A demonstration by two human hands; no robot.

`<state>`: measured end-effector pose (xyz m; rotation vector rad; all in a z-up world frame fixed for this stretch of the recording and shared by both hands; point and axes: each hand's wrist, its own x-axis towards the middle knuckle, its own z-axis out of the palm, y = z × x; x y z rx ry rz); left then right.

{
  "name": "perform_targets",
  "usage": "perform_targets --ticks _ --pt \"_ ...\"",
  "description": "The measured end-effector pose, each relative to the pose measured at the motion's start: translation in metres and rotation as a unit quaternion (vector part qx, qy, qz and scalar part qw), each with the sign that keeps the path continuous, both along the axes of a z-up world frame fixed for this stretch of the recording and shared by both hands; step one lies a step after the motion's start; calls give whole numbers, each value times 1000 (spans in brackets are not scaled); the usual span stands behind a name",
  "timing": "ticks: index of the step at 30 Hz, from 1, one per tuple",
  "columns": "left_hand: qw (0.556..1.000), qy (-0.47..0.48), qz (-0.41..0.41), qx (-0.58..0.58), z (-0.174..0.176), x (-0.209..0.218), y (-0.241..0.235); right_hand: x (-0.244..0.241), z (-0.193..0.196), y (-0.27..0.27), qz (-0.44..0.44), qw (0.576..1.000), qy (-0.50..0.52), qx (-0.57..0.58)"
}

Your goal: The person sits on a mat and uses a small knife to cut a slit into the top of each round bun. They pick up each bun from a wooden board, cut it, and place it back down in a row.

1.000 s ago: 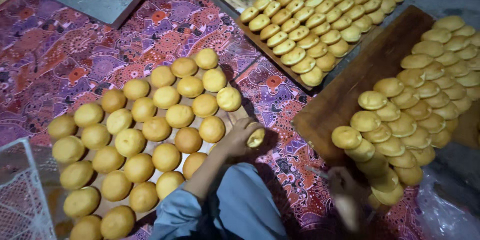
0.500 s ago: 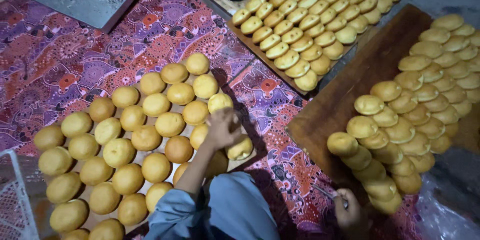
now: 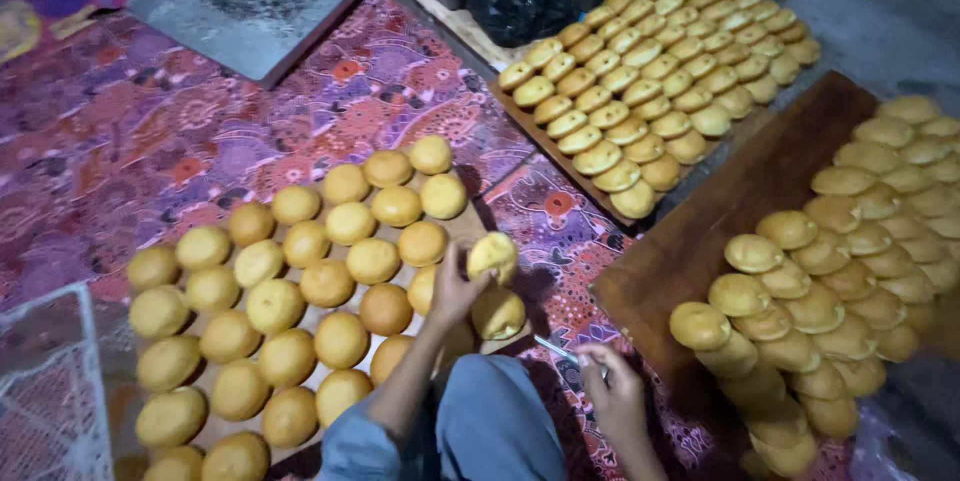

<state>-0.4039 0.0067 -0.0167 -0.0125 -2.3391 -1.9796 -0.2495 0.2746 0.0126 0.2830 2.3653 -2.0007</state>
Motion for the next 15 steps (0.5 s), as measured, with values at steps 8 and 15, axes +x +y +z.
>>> perform_targets --ticks 8,15 --pt "755 -103 93 641 63 174 -11 18 88 -66 116 983 140 -18" --pt "809 -40 137 571 96 250 -39 71 123 -97 172 941 265 122"
